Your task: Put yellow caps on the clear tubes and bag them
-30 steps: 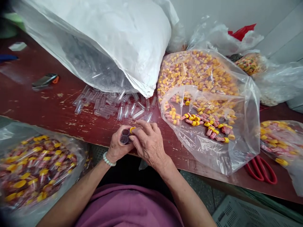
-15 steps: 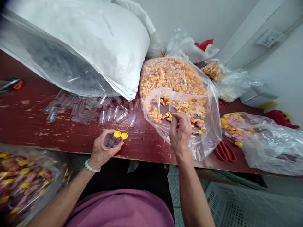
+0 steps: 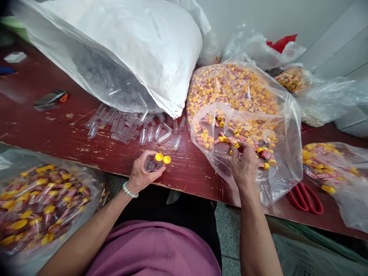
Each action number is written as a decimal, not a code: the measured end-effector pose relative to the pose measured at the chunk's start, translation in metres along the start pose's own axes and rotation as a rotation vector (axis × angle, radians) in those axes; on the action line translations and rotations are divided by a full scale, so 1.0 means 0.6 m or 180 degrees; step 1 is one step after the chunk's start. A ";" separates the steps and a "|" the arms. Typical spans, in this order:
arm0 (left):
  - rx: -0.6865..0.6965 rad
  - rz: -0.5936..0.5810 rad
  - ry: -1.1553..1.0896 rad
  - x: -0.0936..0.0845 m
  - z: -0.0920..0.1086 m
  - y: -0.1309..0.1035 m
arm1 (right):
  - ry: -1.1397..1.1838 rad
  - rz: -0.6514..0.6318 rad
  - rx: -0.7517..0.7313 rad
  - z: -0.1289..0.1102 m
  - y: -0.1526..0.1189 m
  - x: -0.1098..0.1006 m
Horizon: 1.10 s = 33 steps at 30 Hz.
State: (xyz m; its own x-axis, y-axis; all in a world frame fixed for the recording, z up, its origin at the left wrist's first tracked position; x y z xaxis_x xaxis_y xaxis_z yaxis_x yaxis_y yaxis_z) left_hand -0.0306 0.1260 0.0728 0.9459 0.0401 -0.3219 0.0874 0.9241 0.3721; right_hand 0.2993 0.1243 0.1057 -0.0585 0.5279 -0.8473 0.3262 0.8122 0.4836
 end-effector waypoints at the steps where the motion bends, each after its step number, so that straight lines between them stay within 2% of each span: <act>1: -0.0010 -0.0009 -0.0004 0.000 0.000 0.000 | 0.0289 0.0089 -0.0043 -0.024 -0.010 -0.025; 3: -0.0023 -0.0030 -0.0033 0.000 0.000 0.000 | 0.0665 0.0117 -0.0546 -0.098 -0.037 -0.068; 5: -0.0028 -0.0050 -0.0078 -0.001 0.000 0.001 | 0.0823 0.0007 -0.1482 -0.193 -0.074 -0.095; 8: -0.0059 -0.0141 -0.0216 0.000 0.000 0.001 | 0.0666 -0.0329 -0.2600 -0.300 -0.129 -0.097; 10: -0.0090 -0.0220 -0.0323 0.002 -0.001 0.001 | 0.0464 -0.0536 -0.2974 -0.334 -0.148 -0.085; 13: -0.0108 -0.0244 -0.0392 0.002 -0.004 0.000 | 0.0527 -0.0636 -0.3139 -0.349 -0.151 -0.077; 17: -0.0206 -0.0178 -0.0376 0.002 -0.008 0.002 | 0.0944 -0.0625 -0.2731 -0.340 -0.141 -0.059; 21: -0.0250 -0.0133 -0.0347 0.000 -0.009 0.004 | 0.0674 -0.0626 -0.2394 -0.340 -0.161 -0.029; 23: -0.0260 -0.0157 -0.0343 0.000 -0.010 0.004 | 0.0649 -0.0698 -0.2388 -0.339 -0.167 -0.031; 25: -0.0239 -0.0144 -0.0283 -0.001 -0.012 0.003 | 0.0819 -0.0630 -0.2280 -0.319 -0.151 -0.050; 26: -0.0218 -0.0122 -0.0240 -0.002 -0.013 0.003 | 0.0920 -0.0440 -0.2090 -0.296 -0.131 -0.063; 28: -0.0154 -0.0057 -0.0149 -0.003 -0.014 0.003 | 0.0886 0.0136 -0.1431 -0.221 -0.077 -0.085; 29: -0.0122 -0.0035 -0.0114 -0.002 -0.014 0.002 | 0.0750 0.0459 -0.1038 -0.175 -0.049 -0.090; 30: -0.0093 -0.0023 -0.0091 -0.002 -0.013 0.002 | 0.0490 0.0527 -0.0744 -0.133 -0.025 -0.079; 31: -0.0069 -0.0022 -0.0073 -0.001 -0.011 0.002 | 0.0250 0.0416 -0.0585 -0.098 -0.003 -0.057; 33: -0.0052 -0.0019 -0.0031 -0.001 -0.007 0.002 | -0.0067 -0.0091 -0.0475 -0.047 0.029 0.007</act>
State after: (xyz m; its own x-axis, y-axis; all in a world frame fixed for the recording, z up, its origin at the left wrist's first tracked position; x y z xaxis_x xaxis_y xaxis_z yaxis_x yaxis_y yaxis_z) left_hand -0.0321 0.1287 0.0699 0.9484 0.0309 -0.3157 0.0881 0.9304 0.3558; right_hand 0.2779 0.1474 0.1167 -0.0454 0.4999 -0.8649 0.1808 0.8556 0.4851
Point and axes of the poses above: each hand's wrist, its own y-axis towards the middle knuckle, its own x-axis out of the palm, z = x × y, the point moved 8 cm from there along y, towards the middle knuckle, and after that the axes turned 14 degrees about -y, right-handed, at the moved point
